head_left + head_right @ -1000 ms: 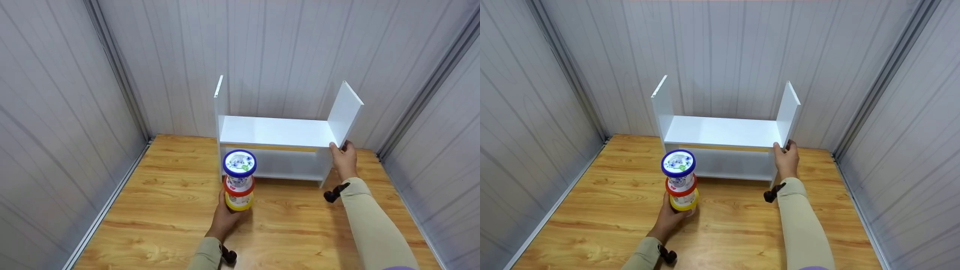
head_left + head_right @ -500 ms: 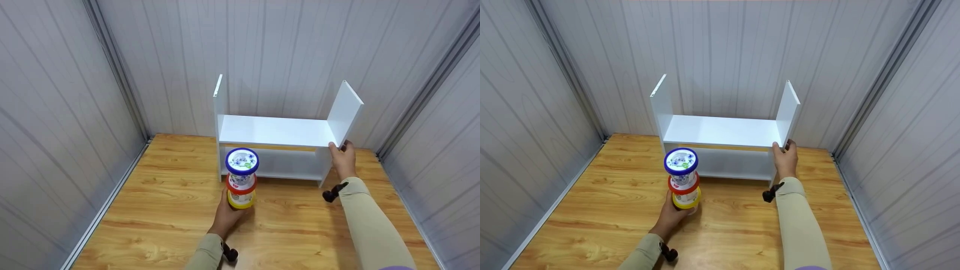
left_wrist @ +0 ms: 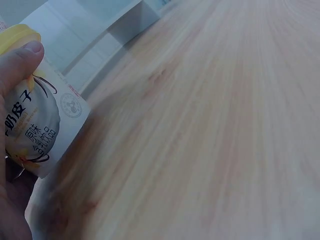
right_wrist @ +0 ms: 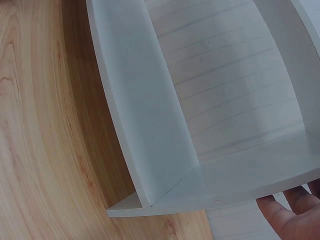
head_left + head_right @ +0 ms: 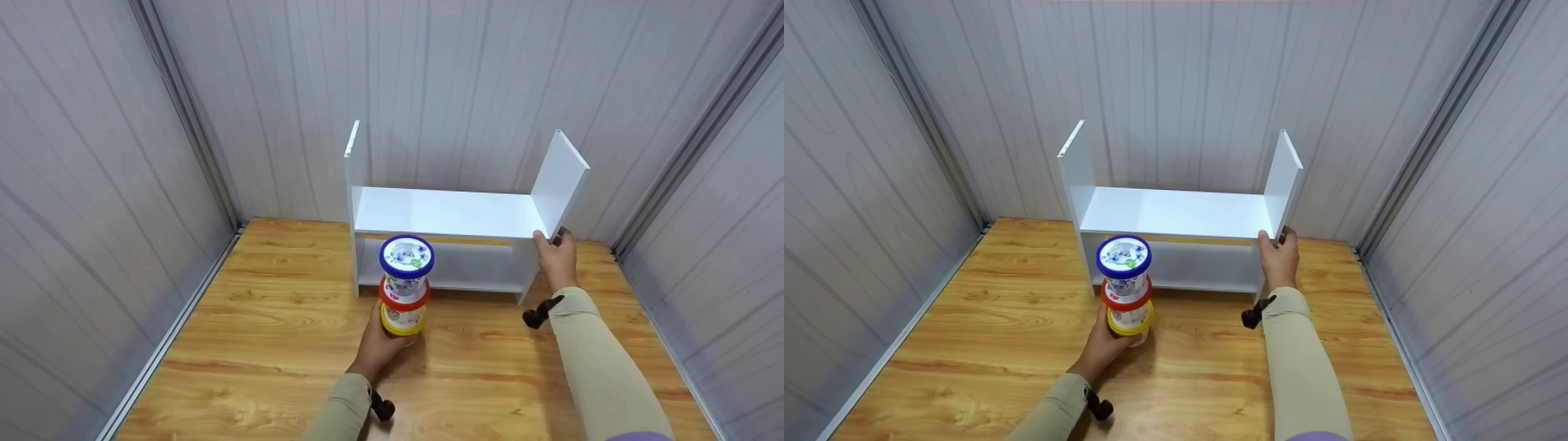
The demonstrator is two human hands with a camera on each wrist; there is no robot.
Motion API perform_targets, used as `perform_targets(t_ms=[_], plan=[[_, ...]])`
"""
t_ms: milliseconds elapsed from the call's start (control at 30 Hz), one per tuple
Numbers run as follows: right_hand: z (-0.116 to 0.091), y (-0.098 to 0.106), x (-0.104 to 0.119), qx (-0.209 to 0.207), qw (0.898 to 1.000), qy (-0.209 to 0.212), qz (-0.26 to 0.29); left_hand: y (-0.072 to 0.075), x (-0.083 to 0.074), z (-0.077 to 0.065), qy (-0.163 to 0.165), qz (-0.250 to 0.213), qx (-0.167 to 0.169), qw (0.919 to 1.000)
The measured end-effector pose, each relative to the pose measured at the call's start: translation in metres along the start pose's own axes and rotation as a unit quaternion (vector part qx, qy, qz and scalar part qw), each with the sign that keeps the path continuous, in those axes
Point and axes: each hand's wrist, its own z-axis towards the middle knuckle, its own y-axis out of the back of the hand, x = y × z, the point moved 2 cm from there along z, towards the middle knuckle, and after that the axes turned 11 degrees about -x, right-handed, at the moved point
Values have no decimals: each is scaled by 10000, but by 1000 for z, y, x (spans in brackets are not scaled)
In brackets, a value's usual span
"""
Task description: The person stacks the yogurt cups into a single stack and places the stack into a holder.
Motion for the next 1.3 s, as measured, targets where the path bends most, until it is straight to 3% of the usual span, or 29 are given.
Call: perform_targets(t_ms=[167,367,633,1067,1300], plan=[[-1,-1,0,95,9999,-114,-74,-2,-4,3,-96,97,26,9999],[-2,-1,1,-3,9998,166,-100,-6,-10,6,-303,-23,138,9994],[-2,-1,-1,1,9998,196,-32,-9,-22,8,-106,-8,187,9998],[-5,-5,3,179,9996,-197,-91,-1,-44,9,-51,-78,321,9994],[-6,-9,2,208,9997,-121,92,2,-54,13,-346,-53,421,9985]])
